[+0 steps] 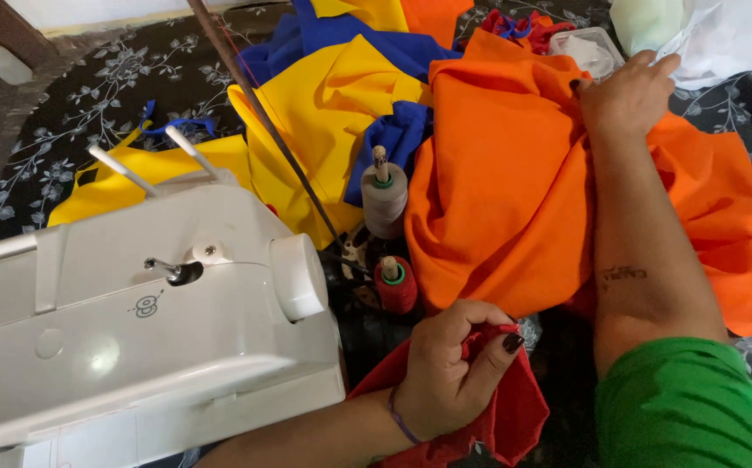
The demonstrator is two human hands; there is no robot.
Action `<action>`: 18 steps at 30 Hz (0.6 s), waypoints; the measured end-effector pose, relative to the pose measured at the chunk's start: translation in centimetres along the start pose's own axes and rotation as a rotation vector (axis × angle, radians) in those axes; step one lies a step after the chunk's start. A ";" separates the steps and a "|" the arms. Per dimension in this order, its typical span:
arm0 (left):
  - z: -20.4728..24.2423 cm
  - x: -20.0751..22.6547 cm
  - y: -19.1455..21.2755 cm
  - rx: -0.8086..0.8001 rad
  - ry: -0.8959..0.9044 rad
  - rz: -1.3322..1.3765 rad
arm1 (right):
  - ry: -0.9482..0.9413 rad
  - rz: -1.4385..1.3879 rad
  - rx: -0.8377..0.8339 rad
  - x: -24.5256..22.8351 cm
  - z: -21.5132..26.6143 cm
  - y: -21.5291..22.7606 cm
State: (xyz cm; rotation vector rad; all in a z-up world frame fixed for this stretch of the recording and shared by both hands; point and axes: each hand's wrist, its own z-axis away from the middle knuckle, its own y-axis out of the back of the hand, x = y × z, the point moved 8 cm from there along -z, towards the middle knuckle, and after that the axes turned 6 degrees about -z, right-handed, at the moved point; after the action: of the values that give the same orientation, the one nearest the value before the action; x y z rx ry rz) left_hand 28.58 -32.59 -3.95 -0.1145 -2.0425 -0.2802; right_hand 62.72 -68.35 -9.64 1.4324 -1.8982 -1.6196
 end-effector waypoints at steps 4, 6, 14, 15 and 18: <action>-0.1 0.1 -0.1 -0.005 -0.018 -0.013 | 0.017 0.061 -0.183 -1.0 0.9 0.5; -0.3 0.3 0.0 -0.010 -0.025 -0.001 | -0.042 0.022 -0.285 -0.9 1.4 -0.5; -0.2 0.2 -0.3 -0.001 -0.003 0.020 | -0.019 -0.076 -0.113 1.1 -2.8 -4.9; -0.2 0.1 -0.3 0.005 -0.007 0.020 | 0.031 -0.012 -0.088 0.7 -3.3 -5.4; -0.2 -0.1 -0.4 0.000 0.005 0.043 | 0.064 0.063 -0.209 -2.0 -1.7 -3.1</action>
State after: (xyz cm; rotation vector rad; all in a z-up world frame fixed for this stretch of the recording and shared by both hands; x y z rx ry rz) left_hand 28.71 -33.05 -4.04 -0.1574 -2.0321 -0.2529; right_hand 66.46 -67.45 -11.00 1.3093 -1.6665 -1.6662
